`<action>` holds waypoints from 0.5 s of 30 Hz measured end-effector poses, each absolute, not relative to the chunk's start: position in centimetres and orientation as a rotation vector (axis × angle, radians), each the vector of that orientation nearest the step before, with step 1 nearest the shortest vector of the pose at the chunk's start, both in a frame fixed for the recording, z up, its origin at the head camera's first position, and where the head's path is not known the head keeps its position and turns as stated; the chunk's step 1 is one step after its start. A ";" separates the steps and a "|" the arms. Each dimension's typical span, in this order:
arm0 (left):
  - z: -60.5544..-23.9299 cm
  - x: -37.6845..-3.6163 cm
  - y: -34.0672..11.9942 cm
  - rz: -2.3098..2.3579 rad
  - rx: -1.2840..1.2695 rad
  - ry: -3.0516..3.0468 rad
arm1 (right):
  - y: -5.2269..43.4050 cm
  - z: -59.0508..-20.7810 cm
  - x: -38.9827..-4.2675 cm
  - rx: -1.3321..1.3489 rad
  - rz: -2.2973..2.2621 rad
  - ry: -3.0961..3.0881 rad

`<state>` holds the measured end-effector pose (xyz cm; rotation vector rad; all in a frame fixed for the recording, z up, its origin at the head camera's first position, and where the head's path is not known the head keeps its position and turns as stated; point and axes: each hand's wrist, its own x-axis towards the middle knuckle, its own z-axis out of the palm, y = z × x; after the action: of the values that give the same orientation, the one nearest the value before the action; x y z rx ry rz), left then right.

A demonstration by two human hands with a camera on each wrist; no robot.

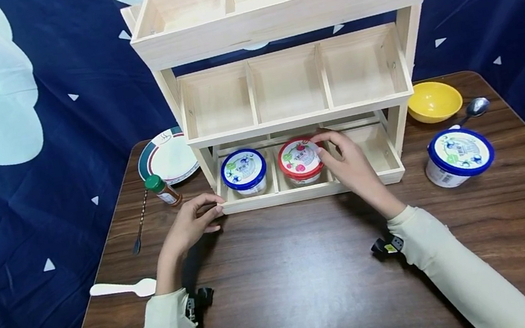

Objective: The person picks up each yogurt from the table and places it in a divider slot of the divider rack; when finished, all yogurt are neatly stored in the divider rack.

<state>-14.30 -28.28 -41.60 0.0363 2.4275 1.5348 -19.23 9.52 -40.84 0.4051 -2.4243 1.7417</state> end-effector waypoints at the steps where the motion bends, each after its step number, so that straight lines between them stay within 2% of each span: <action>1: -41.6 -14.3 -28.3 1.537 0.039 2.427 | 9.7 -40.9 -19.2 0.401 1.739 -2.418; 15: -41.7 -14.3 -28.4 1.535 0.065 2.431 | 11.9 -40.5 -18.6 0.381 1.756 -2.348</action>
<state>-14.33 -28.41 -41.73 0.0649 2.4309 1.5350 -18.56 11.88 -40.51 0.3807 -2.3483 1.7563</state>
